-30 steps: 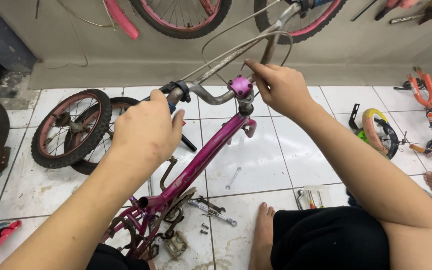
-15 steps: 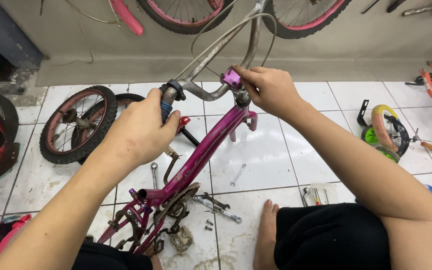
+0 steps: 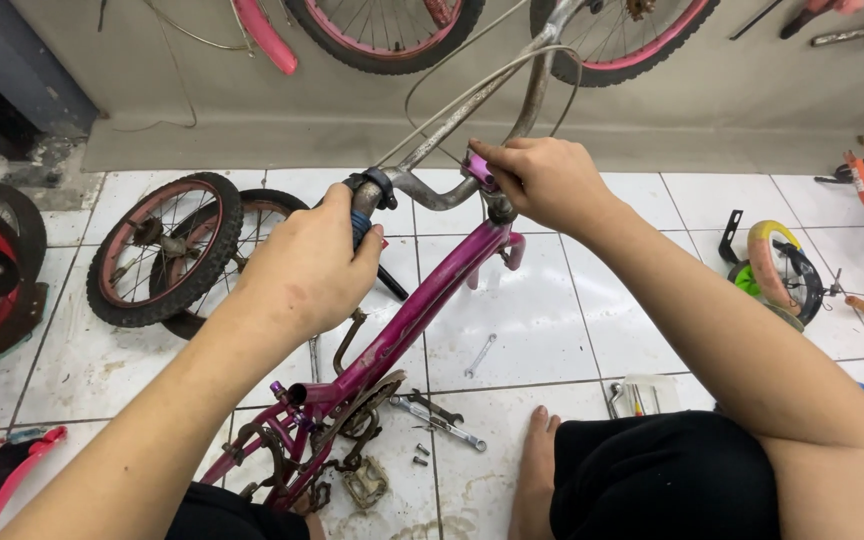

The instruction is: Loosening the bolts on a bicycle fork assembly using an allen wrench.

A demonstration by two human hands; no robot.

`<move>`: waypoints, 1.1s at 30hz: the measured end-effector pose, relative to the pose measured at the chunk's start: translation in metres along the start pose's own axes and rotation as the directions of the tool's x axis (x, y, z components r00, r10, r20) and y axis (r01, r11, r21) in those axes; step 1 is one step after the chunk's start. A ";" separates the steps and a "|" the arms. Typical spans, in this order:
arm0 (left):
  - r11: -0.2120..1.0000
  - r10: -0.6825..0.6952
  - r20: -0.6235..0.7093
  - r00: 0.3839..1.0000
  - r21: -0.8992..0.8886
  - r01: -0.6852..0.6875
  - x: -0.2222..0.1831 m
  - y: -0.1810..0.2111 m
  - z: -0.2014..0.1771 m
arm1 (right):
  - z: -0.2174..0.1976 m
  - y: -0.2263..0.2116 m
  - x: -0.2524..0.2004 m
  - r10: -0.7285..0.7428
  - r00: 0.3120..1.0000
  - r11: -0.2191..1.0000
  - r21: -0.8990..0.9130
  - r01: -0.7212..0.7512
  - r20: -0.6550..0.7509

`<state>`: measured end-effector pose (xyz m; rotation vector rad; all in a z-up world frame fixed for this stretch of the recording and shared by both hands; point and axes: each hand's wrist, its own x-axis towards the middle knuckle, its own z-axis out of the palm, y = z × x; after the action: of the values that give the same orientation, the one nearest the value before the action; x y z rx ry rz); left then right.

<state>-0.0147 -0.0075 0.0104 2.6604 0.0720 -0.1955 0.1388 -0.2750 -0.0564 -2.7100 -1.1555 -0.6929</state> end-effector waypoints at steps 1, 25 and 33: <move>1.000 0.000 0.000 1.000 -0.001 0.000 0.000 0.000 0.000 | 0.001 0.001 -0.001 -0.001 1.000 1.000 -0.001 0.001 0.001; 0.984 -0.006 -0.059 0.998 0.178 0.016 -0.005 0.017 0.020 | 0.029 -0.021 -0.003 0.328 0.944 0.934 -0.136 -0.329 -0.035; 0.983 -0.029 -0.067 0.997 0.180 0.041 -0.001 0.007 0.004 | 0.044 -0.008 0.027 -0.090 0.941 0.950 -0.312 -0.017 -0.325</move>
<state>-0.0161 -0.0152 0.0100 2.8492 0.1275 -0.1329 0.1659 -0.2394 -0.0840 -2.6566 -1.0898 -1.3894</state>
